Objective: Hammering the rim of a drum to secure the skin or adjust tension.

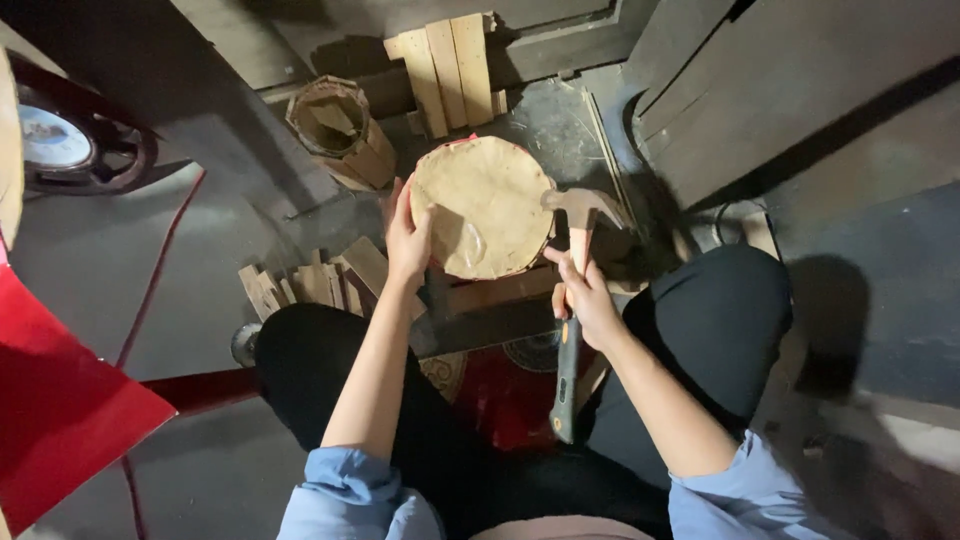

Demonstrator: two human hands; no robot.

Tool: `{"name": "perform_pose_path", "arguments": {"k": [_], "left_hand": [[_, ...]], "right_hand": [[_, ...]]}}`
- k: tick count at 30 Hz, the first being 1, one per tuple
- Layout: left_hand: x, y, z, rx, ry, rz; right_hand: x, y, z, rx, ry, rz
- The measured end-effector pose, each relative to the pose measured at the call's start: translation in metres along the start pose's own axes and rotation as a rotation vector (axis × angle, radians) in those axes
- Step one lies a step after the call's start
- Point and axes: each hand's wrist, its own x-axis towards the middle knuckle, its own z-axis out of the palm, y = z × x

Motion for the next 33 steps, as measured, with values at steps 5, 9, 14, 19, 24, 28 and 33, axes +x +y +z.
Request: {"name": "perform_pose_path", "arguments": {"k": [5, 9, 14, 19, 24, 28, 33], "left_hand": [[-0.007, 0.019, -0.028, -0.133, -0.104, -0.124], [-0.007, 0.016, -0.035, -0.208, -0.100, -0.326], [-0.008, 0.024, -0.032, -0.210, -0.107, -0.232], [-0.012, 0.053, -0.024, -0.244, -0.068, -0.233], [-0.014, 0.055, -0.012, -0.078, -0.162, -0.227], [-0.011, 0.047, -0.008, -0.078, -0.211, -0.233], [-0.016, 0.016, -0.004, -0.025, -0.183, -0.286]], "right_hand": [[0.001, -0.001, 0.007, -0.025, -0.086, 0.013], [0.007, 0.018, 0.003, -0.048, -0.111, -0.025], [-0.013, -0.011, 0.017, -0.018, -0.126, -0.041], [-0.035, -0.041, 0.016, -0.032, -0.103, -0.048], [-0.026, -0.025, 0.002, -0.021, -0.087, -0.050], [-0.015, -0.011, -0.014, 0.062, -0.069, 0.000], [-0.014, -0.013, -0.020, 0.062, -0.064, 0.016]]}}
